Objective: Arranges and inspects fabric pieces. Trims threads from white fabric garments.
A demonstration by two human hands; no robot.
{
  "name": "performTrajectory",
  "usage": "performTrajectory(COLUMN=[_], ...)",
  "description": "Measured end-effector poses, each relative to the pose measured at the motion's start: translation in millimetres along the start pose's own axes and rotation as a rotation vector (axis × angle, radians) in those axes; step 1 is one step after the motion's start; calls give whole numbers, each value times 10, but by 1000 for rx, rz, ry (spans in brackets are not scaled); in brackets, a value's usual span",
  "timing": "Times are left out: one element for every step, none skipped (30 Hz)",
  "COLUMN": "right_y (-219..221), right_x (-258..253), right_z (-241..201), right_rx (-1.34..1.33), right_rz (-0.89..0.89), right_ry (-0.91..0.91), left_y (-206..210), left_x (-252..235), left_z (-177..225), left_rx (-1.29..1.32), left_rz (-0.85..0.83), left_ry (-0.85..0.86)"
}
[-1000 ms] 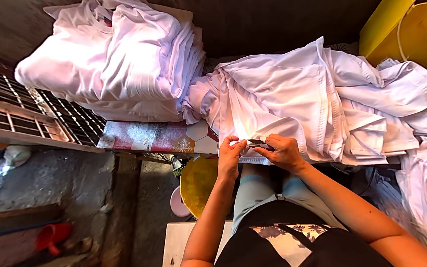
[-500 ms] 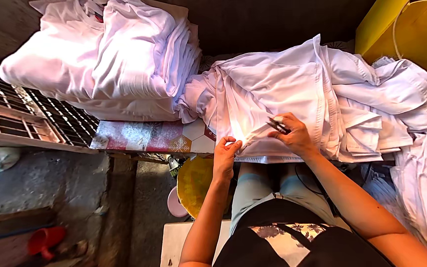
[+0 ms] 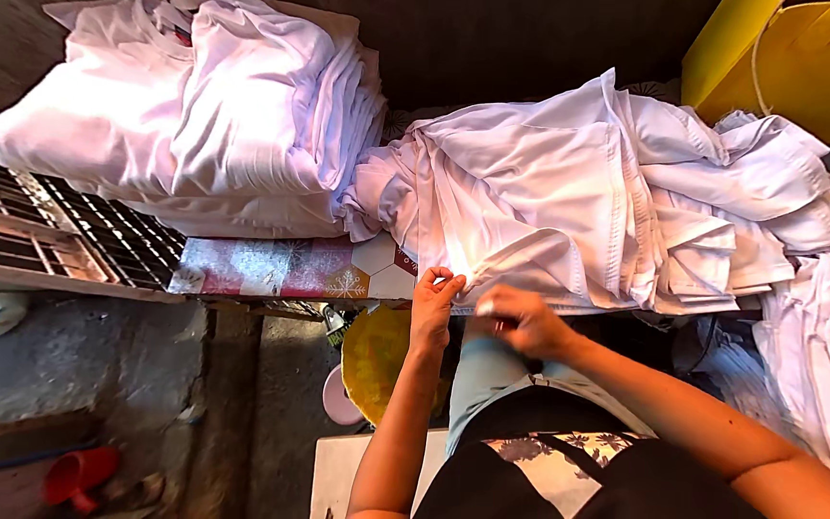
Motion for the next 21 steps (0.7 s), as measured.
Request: performTrajectory(right_y=[-111, -215, -288, -323, -317, -274, -210, -129, -28, 95, 221, 327, 389, 390, 323, 207, 71, -64, -165, -223, -228], right_x=[-80, -164, -239, -297, -337, -347, -326, -288, -225, -130, -19, 71, 125, 140, 110, 35, -63, -168, -264, -337, -377], right_z=[70, 151, 237, 314, 372, 404, 389, 321, 215, 94, -28, -139, -206, -225, -204, -140, -39, 77, 198, 308, 392], right_rx=[85, 150, 177, 184, 179, 176, 178, 164, 128, 62, -31, -112, -167, -164, -99, -8, 92, 175, 226, 249, 254], right_rz=[132, 220, 263, 268, 260, 253, 237, 195, 114, -17, -178, -315, -380, -339, -219, -71, 74, 177, 231, 246, 253], right_ry=[81, 164, 236, 287, 302, 284, 244, 197, 153, 105, 56, 4, -42, -79, -91, -66, -6, 72, 142, 188, 192], left_y=[-6, -11, -13, -13, -10, -10, -15, -28, -45, -61, -72, -71, -63, -57, -61, -71, -75, -75, -72, -64, -57], left_x=[6, 9, 15, 18, 19, 18, 12, -3, -21, -28, -29, -31, -36, -42, -42, -39, -31, -21, -15, -15, -20], left_z=[-3, -3, 1, 5, 7, -1, -9, -14, -17, -26, -39, -40, -35, -30, -26, -22, -14, -12, -13, -14, -16], left_rx=[3, 8, 13, 17, 18, 17, 16, 15, 12, 10, 14, 11, 7, 8, 14, 18, 12, 14, 16, 12, 8], left_rz=[1, 4, 7, 8, 5, 1, 0, 1, 2, 6, 9, 6, 7, 7, 5, 3, 2, 3, 7, 10, 11], left_ry=[-1, -1, -1, 0, 0, -2, -3, -1, 1, 2, 2, -3, -8, -8, -6, -2, 0, -1, -5, -8, -9])
Point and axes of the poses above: each hand's wrist, its own x-axis away from the middle knuckle, its own y-axis out of the palm, z = x × y, the point moved 3 cm from there along -x, towards the middle knuckle, and after that the axes turned 2 degrees about y, right-handed, at the moved point
